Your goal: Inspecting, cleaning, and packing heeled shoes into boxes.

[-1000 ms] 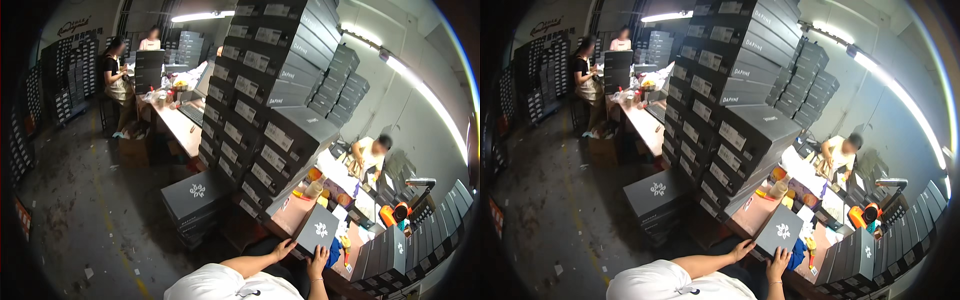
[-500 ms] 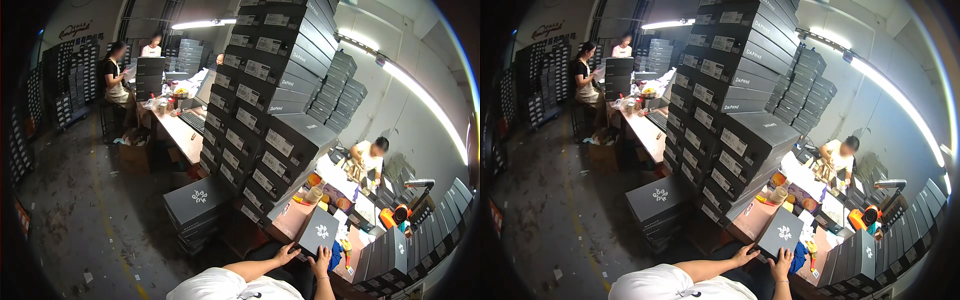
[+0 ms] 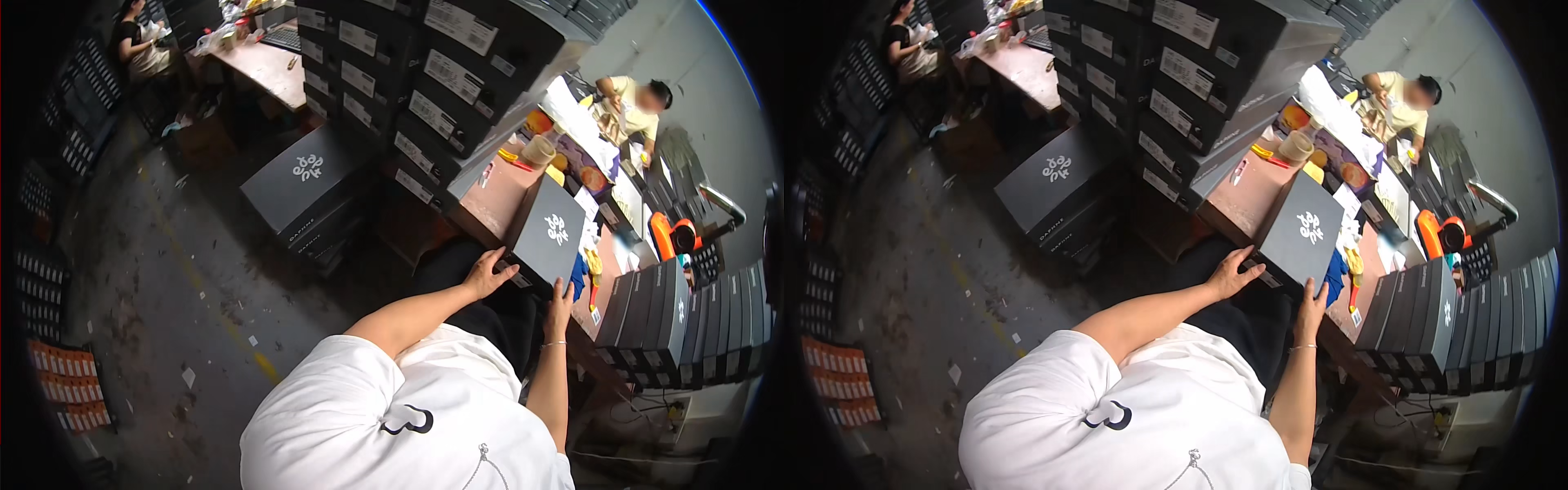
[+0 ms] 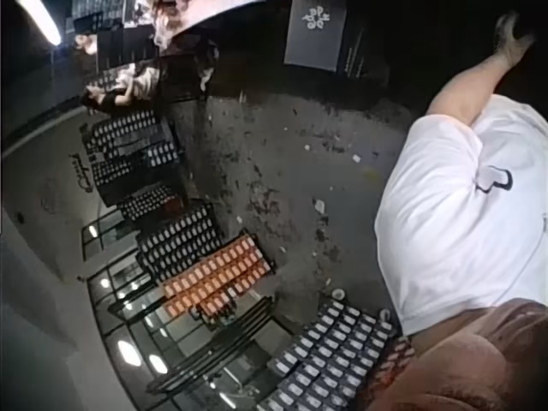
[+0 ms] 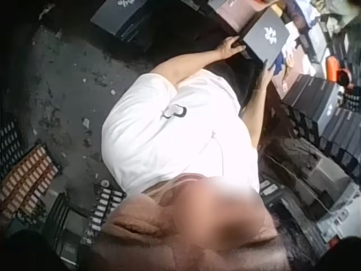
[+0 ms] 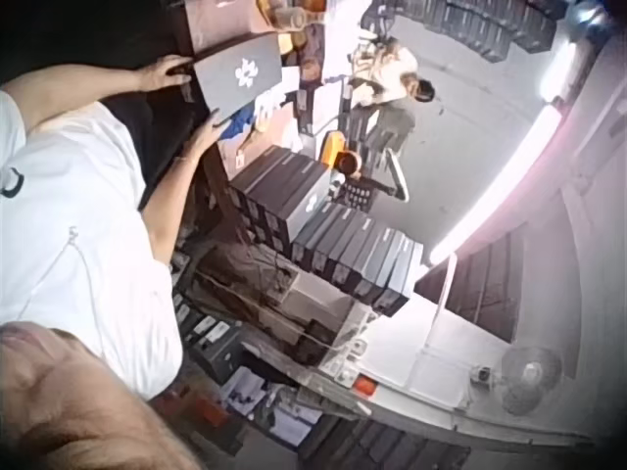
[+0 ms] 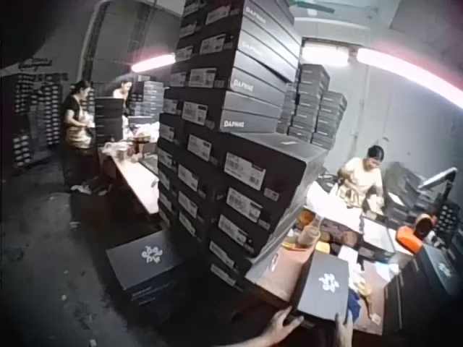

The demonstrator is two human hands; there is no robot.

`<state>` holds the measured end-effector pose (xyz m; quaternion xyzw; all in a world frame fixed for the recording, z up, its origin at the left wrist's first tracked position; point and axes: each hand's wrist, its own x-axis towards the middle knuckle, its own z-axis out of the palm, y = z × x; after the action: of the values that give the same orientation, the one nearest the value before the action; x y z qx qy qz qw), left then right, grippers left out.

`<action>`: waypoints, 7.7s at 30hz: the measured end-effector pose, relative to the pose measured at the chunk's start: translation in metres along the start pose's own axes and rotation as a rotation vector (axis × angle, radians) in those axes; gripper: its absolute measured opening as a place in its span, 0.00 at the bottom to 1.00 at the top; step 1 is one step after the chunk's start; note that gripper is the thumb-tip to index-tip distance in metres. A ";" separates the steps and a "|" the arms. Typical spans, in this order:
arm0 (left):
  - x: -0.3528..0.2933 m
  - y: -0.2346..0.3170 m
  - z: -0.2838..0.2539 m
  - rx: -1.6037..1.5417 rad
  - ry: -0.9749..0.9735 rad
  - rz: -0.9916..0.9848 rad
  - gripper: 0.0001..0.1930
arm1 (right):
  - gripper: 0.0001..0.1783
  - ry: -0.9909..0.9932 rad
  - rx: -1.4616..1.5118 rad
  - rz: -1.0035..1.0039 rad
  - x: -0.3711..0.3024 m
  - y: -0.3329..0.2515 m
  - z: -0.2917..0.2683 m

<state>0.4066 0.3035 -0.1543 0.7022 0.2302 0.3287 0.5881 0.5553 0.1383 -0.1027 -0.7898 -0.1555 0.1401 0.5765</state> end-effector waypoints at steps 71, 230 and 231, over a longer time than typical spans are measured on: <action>0.015 -0.007 -0.054 0.097 -0.053 -0.333 0.13 | 0.12 -0.841 -1.610 -0.779 -0.107 -0.072 0.166; 0.169 0.072 0.060 1.615 -1.166 0.585 0.11 | 0.14 -0.951 -0.863 -0.381 0.164 -0.124 0.019; 0.180 0.070 0.066 1.631 -1.255 0.498 0.10 | 0.17 -1.077 -0.954 -0.350 0.144 -0.100 0.036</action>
<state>0.5726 0.3721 -0.0575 0.9560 -0.1142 -0.2356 -0.1319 0.6635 0.2566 -0.0242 -0.7402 -0.5845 0.3312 0.0285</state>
